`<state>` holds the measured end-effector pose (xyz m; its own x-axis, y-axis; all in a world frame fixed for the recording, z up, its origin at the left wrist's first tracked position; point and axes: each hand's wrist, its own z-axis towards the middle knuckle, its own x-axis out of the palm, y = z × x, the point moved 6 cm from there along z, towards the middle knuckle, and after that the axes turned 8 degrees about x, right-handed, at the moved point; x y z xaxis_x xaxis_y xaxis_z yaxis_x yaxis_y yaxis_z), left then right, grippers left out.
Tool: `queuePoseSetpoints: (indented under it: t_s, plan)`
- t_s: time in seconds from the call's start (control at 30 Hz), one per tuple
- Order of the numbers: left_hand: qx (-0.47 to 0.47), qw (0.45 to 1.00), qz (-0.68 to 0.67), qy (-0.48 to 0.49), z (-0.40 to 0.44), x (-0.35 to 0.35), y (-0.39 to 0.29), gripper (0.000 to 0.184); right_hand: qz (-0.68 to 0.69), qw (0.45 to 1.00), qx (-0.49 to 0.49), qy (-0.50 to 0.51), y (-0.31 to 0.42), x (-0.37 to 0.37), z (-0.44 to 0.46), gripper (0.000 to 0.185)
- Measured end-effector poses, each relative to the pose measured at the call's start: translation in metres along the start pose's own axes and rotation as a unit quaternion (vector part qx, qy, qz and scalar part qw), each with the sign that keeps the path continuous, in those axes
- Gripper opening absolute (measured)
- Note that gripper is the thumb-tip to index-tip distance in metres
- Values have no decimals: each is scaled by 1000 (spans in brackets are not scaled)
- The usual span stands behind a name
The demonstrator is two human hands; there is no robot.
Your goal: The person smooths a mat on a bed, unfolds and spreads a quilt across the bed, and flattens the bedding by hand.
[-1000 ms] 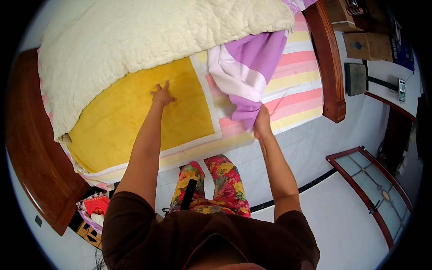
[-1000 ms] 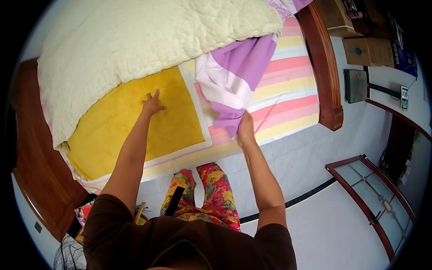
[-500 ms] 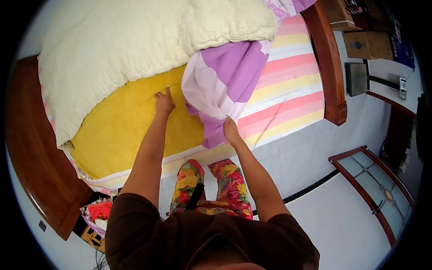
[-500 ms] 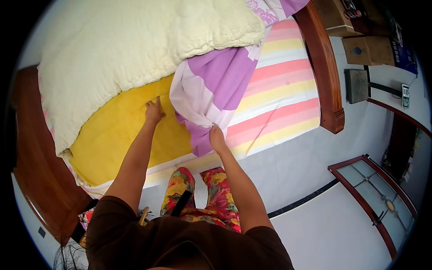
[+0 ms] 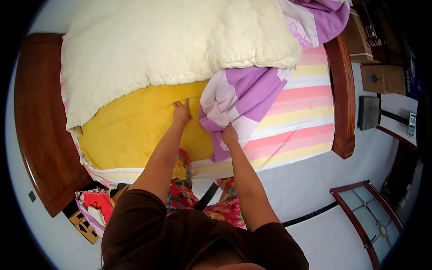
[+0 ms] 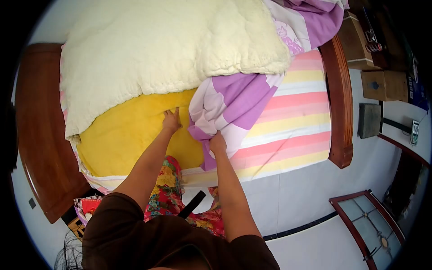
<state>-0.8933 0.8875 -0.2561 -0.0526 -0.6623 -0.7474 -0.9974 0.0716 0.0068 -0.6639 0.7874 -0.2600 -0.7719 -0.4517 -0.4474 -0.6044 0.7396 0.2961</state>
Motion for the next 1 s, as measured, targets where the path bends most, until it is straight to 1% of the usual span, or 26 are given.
queuePoseSetpoints:
  t_s: [0.13,0.23,0.3,0.33,0.4,0.43,0.47,0.5,0.53,0.57,0.6,0.67,0.7,0.73,0.77,0.8,0.83,0.87,0.9,0.93,0.97,1.0]
  plan:
    - [4,1000,-12,-1,-1,-2,0,98,2,1000,30,-3,2,-5,0,37]
    - [11,1000,-21,-7,-2,-3,1,99,-19,999,40,12,-1,-1,9,42]
    - [13,1000,-15,-14,-5,-11,-1,97,-78,996,-41,9,-11,10,28,44]
    - [13,1000,-19,-20,-5,-14,-2,96,-109,991,-82,7,-2,1,29,44]
    - [9,999,-27,-31,-8,-18,-1,94,-197,975,-89,57,8,-30,25,34]
    - [12,999,-35,-27,-9,-20,0,93,-156,980,-112,48,11,-43,34,29]
    - [15,999,-44,-23,-10,-21,1,92,-134,981,-129,49,17,-59,42,29]
    - [18,998,-54,-20,-11,-23,2,91,-68,977,-200,36,39,-87,34,28]
    - [17,998,-44,-28,-10,-23,3,89,107,982,-150,48,44,-103,43,27]
    - [16,999,-34,-36,-9,-20,4,87,256,956,-141,42,66,-125,40,27]
    - [14,999,-24,-42,-7,-18,7,85,399,907,-127,37,93,-149,31,28]
    - [82,996,-28,-24,2,-23,9,75,494,864,-92,-32,133,-176,24,39]
    - [116,993,-30,-12,5,-26,11,70,531,844,-77,-12,142,-175,35,43]
    - [142,987,-82,-4,14,-29,20,65,568,820,-63,8,147,-177,52,48]
    - [142,974,-175,4,28,-30,38,60,605,794,-51,28,154,-180,66,53]
    - [105,949,-297,-5,45,-30,64,57,647,760,-48,28,161,-184,75,55]
    - [51,899,-433,-28,62,-26,97,53,688,724,-44,28,170,-186,79,57]
    - [-21,828,-557,-51,74,-18,131,51,745,661,-69,62,190,-193,69,58]
    - [-87,741,-661,-77,83,-11,164,50,737,669,-75,62,205,-201,63,56]
    - [-245,588,-766,-82,53,-44,180,51,729,677,-80,60,219,-212,60,55]
    - [-248,534,-805,-70,55,-42,197,50,720,687,-85,57,233,-222,53,53]
    - [-247,478,-841,-56,59,-36,225,49,691,706,-153,20,255,-239,42,49]
